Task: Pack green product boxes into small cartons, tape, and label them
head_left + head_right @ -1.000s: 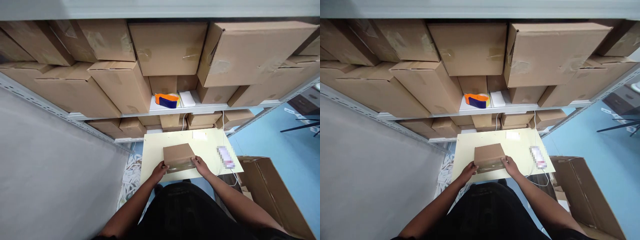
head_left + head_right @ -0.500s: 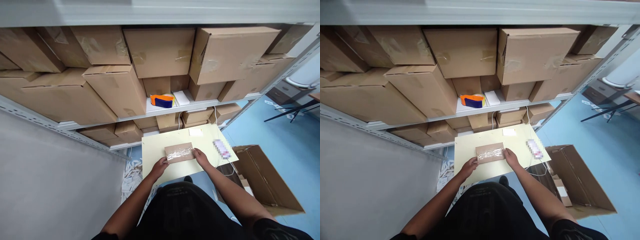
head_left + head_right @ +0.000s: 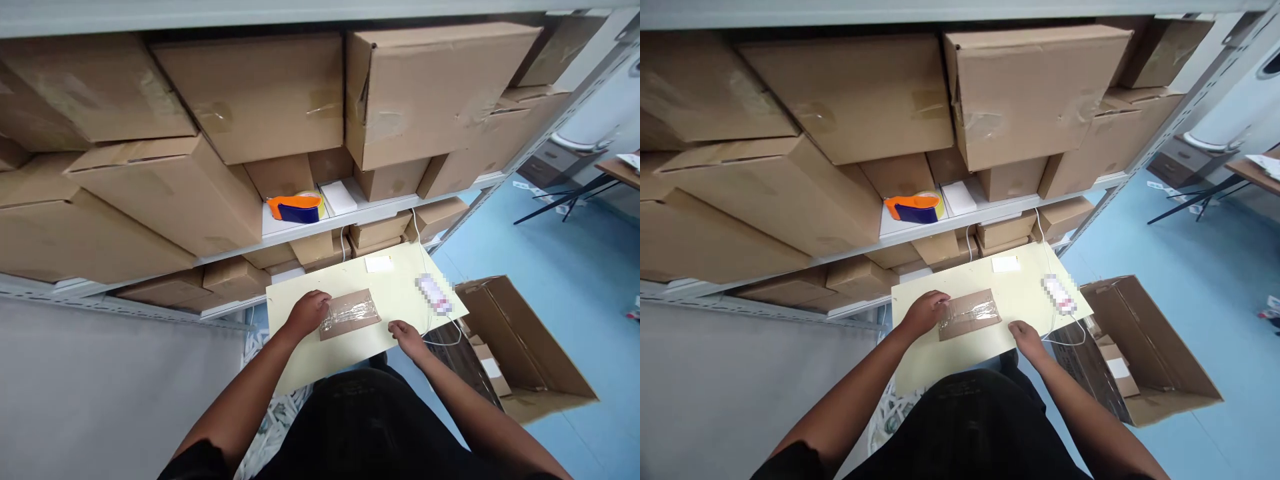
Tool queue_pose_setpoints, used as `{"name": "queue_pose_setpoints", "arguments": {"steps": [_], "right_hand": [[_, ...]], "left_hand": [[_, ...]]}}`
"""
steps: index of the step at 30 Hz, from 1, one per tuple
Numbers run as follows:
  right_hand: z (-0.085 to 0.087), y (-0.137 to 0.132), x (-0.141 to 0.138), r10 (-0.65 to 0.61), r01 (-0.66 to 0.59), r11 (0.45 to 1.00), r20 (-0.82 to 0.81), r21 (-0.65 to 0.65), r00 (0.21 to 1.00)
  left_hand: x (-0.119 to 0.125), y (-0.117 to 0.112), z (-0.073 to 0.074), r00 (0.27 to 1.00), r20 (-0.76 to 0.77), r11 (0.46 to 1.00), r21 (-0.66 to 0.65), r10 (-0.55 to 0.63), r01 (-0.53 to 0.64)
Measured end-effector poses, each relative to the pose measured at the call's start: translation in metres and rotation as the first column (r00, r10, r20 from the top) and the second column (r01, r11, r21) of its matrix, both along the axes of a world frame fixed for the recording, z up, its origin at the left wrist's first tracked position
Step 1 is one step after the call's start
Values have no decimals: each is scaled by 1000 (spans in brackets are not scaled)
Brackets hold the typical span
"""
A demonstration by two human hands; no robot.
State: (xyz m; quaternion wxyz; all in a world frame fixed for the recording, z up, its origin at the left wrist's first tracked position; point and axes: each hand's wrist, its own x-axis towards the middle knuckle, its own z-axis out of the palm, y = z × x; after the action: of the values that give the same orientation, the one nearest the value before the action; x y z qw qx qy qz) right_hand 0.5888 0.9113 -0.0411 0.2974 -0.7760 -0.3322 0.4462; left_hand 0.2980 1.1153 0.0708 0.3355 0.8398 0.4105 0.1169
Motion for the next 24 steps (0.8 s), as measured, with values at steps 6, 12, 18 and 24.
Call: {"name": "queue_pose_setpoints", "arguments": {"steps": [6,12,18,24], "right_hand": [[2,13,26,107,-107,994,-79,7,991],[2,-1,62,161,-166,986,-111,-34,981],[-3,-17,90,121,-134,988,-155,-76,980],[0,1,100,98,-116,988,-171,-100,980]], "left_hand": [[127,67,-22,887,-307,929,22,-345,369],[233,119,-82,799,-401,885,-66,-447,462],[268,129,-123,777,-438,883,-97,-453,460],[271,134,-135,759,-465,882,-118,-455,456]]}}
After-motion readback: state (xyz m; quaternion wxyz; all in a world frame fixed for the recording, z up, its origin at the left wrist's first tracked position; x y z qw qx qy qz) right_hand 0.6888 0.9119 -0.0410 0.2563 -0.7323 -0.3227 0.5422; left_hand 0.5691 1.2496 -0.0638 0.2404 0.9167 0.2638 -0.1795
